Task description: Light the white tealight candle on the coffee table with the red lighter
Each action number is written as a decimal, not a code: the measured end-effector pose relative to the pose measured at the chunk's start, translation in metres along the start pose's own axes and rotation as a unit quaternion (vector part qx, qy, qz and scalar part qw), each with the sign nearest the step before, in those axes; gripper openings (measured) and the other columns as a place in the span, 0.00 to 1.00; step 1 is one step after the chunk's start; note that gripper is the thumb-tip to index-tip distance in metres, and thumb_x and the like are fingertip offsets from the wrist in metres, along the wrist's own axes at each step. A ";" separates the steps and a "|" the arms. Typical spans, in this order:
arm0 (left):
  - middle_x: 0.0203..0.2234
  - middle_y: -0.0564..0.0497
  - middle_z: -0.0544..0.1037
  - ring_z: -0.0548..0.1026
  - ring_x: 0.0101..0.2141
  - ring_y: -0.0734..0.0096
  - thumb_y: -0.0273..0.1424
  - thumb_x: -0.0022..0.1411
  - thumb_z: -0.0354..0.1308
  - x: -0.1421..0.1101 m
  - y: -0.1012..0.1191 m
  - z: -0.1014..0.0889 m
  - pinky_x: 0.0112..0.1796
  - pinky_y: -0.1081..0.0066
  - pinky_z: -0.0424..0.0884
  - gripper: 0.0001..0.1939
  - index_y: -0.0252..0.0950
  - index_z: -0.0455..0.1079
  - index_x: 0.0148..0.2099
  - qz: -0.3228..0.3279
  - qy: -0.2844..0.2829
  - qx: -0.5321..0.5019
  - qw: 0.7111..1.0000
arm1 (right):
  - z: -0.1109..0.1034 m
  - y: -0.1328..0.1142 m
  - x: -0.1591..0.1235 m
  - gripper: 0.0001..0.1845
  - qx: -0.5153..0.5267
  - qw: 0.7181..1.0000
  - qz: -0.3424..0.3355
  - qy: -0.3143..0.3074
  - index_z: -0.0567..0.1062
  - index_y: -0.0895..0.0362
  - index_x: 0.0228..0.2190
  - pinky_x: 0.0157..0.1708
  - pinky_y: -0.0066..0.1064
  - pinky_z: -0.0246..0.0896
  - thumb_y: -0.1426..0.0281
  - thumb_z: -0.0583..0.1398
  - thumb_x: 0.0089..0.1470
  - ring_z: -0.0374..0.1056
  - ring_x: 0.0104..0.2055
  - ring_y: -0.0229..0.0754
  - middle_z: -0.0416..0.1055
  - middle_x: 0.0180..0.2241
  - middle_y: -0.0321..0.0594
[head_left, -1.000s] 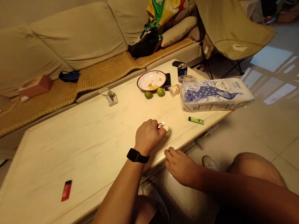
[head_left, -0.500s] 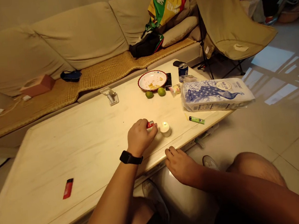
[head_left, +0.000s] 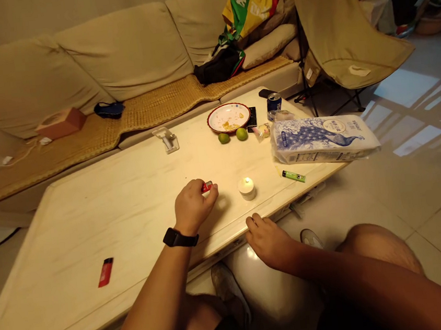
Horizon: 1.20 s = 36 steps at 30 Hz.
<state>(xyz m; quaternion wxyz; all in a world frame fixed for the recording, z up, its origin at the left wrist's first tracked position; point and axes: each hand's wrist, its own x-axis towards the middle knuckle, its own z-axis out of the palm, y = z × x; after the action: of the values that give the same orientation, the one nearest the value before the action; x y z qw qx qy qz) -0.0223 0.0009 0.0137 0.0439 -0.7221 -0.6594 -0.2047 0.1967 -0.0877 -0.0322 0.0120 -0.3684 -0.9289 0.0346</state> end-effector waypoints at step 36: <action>0.26 0.51 0.70 0.67 0.28 0.67 0.45 0.66 0.49 0.000 0.001 0.001 0.30 0.66 0.58 0.17 0.40 0.60 0.30 0.004 -0.015 -0.007 1.000 | -0.001 0.001 -0.001 0.07 0.001 1.000 -0.002 0.005 0.75 0.61 0.35 0.37 0.40 0.60 0.73 0.57 0.58 0.58 0.45 0.52 0.66 0.41 0.53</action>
<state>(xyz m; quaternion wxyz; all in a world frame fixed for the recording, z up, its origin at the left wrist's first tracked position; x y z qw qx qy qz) -0.0211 0.0013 0.0132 0.0299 -0.7282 -0.6555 -0.1979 0.1978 -0.0878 -0.0315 0.0173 -0.3666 -0.9296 0.0339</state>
